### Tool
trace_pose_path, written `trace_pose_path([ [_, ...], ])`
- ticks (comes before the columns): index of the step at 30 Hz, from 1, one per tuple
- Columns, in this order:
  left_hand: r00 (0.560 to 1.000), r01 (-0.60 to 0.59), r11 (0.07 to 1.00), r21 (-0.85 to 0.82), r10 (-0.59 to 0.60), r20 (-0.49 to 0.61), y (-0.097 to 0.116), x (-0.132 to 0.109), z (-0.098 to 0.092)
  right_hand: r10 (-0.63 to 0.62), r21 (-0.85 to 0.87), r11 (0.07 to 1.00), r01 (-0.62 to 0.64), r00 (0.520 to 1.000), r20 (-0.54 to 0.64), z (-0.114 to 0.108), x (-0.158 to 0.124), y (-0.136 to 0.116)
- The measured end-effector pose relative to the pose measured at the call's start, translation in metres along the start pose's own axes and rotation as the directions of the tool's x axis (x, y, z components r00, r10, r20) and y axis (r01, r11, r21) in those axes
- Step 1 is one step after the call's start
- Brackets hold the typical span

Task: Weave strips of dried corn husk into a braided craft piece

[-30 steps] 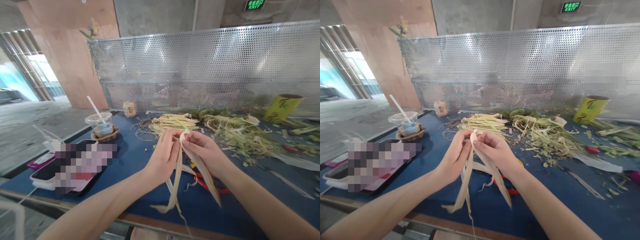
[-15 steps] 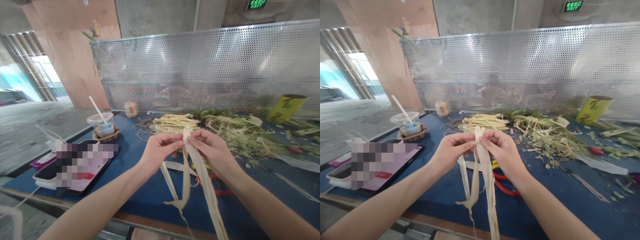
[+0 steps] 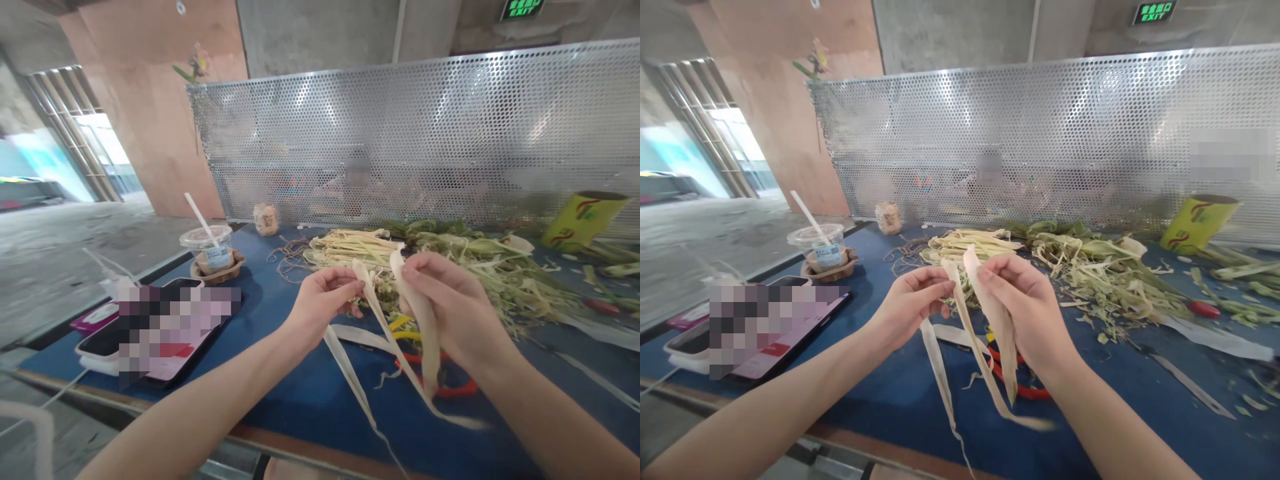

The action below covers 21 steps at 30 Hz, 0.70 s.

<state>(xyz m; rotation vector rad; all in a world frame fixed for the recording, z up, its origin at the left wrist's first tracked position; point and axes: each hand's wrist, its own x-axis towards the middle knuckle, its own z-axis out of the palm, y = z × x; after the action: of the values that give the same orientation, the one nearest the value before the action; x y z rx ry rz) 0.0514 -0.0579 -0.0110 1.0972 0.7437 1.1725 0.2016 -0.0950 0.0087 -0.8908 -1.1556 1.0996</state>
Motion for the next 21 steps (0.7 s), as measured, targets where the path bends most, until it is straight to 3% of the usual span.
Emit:
trace_pose_path([
  [6, 0.998, -0.063, 0.992, 0.112, 0.062, 0.013, -0.001, -0.002, 0.005, 0.168, -0.174, 0.974, -0.148, 0.98, 0.104, -0.004, 0.006, 0.002],
  [11, 0.993, -0.122, 0.953, 0.276, 0.116, 0.037, -0.003, -0.006, 0.005, 0.188, -0.31, 0.942, -0.132, 0.97, 0.157, 0.0, 0.005, 0.005],
  [14, 0.98, -0.195, 0.888, 0.416, 0.195, 0.044, -0.004, -0.005, 0.0, 0.256, -0.307, 0.933, -0.19, 0.948, 0.191, -0.001, 0.002, 0.001],
  [16, 0.976, -0.206, 0.858, 0.471, 0.215, 0.035, -0.005, -0.003, -0.003, 0.237, -0.283, 0.942, -0.182, 0.955, 0.176, -0.002, 0.001, -0.002],
  [18, 0.979, -0.184, 0.859, 0.478, 0.203, 0.013, -0.006, -0.002, -0.004, 0.199, -0.277, 0.949, -0.148, 0.966, 0.164, -0.003, 0.002, -0.002],
  [21, 0.985, -0.156, 0.878, 0.452, 0.173, 0.005, -0.006, -0.002, -0.003, 0.259, -0.315, 0.931, -0.185, 0.942, 0.212, -0.001, 0.003, 0.001],
])
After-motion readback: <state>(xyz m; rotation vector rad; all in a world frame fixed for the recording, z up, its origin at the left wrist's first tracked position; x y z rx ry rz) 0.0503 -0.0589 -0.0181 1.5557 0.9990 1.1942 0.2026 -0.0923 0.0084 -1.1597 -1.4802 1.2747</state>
